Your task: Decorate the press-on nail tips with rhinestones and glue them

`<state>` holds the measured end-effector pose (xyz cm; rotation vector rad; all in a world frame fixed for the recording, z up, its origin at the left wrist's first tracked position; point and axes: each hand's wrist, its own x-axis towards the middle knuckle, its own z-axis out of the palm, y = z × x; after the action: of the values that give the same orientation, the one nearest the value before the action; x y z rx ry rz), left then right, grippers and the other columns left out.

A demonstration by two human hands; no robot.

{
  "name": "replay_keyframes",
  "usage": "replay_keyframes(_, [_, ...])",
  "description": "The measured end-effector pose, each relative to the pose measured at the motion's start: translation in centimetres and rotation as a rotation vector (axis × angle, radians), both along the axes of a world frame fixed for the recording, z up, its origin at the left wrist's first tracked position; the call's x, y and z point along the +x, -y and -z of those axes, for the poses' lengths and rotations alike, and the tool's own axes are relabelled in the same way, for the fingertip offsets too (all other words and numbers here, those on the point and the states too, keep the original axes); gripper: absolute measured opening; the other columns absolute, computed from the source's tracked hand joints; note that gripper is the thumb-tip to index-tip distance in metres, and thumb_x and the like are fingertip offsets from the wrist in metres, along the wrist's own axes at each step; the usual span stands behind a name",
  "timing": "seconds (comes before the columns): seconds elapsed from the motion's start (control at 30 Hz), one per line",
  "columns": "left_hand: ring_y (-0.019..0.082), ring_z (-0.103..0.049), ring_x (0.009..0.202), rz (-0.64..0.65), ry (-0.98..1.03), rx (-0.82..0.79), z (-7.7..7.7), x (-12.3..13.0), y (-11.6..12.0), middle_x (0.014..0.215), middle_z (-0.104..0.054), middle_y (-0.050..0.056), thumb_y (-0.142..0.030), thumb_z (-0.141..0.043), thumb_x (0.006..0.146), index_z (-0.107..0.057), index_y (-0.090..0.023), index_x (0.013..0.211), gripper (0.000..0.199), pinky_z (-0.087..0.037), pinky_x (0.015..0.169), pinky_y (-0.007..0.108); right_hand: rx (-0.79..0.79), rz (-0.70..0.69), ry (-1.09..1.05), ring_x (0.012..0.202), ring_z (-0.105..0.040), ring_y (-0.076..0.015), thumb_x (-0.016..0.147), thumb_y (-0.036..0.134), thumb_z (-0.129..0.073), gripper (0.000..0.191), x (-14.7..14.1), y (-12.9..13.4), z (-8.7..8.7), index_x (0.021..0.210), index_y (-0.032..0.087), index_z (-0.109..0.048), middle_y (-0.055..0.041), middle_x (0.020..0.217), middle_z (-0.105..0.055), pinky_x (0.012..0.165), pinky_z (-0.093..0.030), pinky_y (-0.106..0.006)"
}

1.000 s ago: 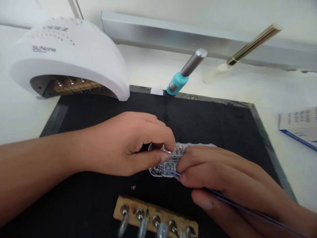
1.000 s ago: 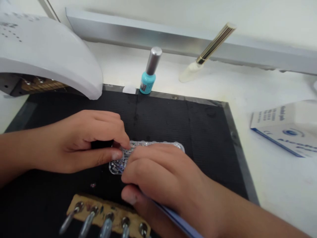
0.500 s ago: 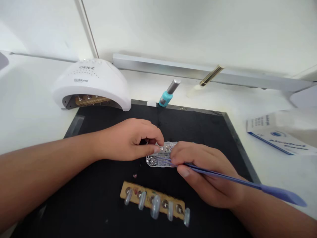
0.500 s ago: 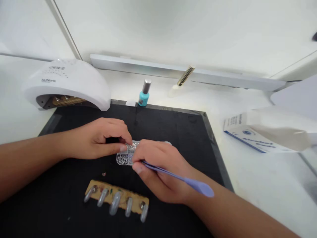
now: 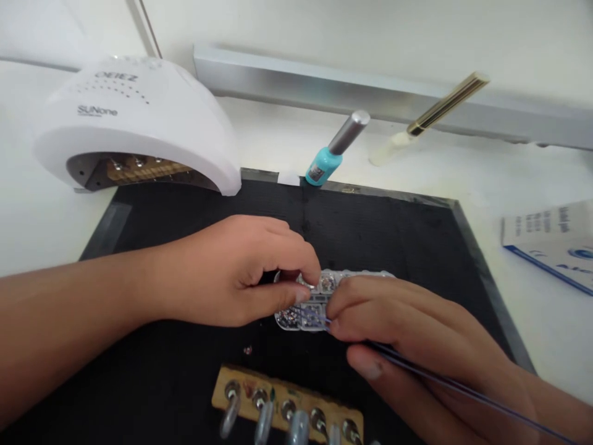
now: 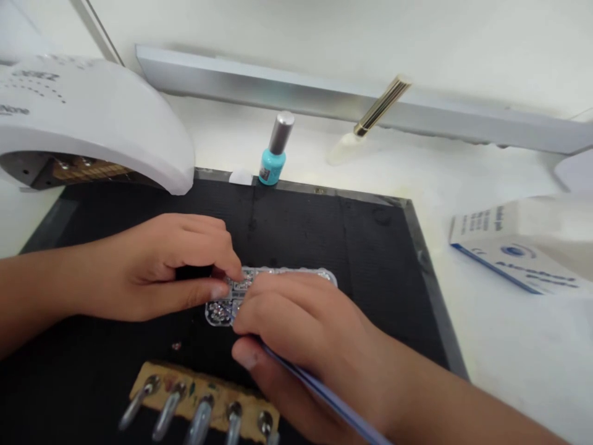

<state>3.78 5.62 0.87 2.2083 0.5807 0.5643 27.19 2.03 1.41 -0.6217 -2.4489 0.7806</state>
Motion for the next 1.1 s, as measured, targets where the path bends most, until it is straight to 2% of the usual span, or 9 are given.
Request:
replay_keyframes(0.3, [0.012,-0.06,0.081,-0.02,0.04,-0.002,0.3,-0.1,0.1,0.082,-0.068,-0.002,-0.011,-0.057,0.092,-0.066,-0.017,0.092,0.011,-0.045,0.078,0.023,0.004,0.005,-0.02,0.074,-0.067,-0.0153,0.096,0.014,-0.049,0.008,-0.1,0.1,-0.2,0.098,0.02,-0.053,-0.0034,0.082,-0.068,0.064,-0.054,-0.027])
replay_keyframes(0.5, [0.012,-0.06,0.081,-0.02,0.037,-0.003,0.2,-0.1,0.1,0.081,-0.067,-0.001,-0.011,-0.058,0.092,-0.066,-0.016,0.092,0.009,-0.044,0.077,0.023,-0.036,0.061,0.132,0.081,-0.071,-0.0154,0.096,0.015,-0.052,0.009,0.0,0.6,-1.3,0.1,0.022,-0.055,-0.0027,0.087,-0.071,0.076,-0.059,-0.026])
replay_keyframes(0.9, [0.013,-0.06,0.083,-0.015,0.027,-0.002,0.3,-0.1,0.1,0.081,-0.067,-0.001,-0.011,-0.057,0.092,-0.066,-0.016,0.092,0.011,-0.044,0.078,0.023,0.029,0.128,0.157,0.081,-0.073,-0.0175,0.099,0.022,-0.05,0.007,0.1,1.1,-1.3,0.099,0.024,-0.056,-0.0052,0.09,-0.073,0.074,-0.063,-0.027])
replay_keyframes(1.07, [0.013,-0.06,0.081,-0.019,0.024,0.001,0.2,-0.1,0.1,0.081,-0.068,-0.001,-0.011,-0.056,0.093,-0.066,-0.017,0.092,0.012,-0.045,0.079,0.024,0.05,0.026,0.036,0.068,-0.07,-0.0179,0.098,0.025,-0.046,0.008,0.0,0.6,-0.7,0.095,0.025,-0.054,-0.0042,0.079,-0.07,0.058,-0.059,-0.029])
replay_keyframes(1.1, [0.013,-0.06,0.081,-0.019,0.022,0.002,0.2,-0.1,0.1,0.081,-0.068,-0.001,-0.012,-0.056,0.093,-0.066,-0.017,0.092,0.012,-0.045,0.079,0.024,0.057,0.042,0.063,0.069,-0.071,-0.0172,0.099,0.022,-0.047,0.008,0.1,0.6,-0.6,0.096,0.024,-0.054,-0.0042,0.081,-0.071,0.061,-0.061,-0.028])
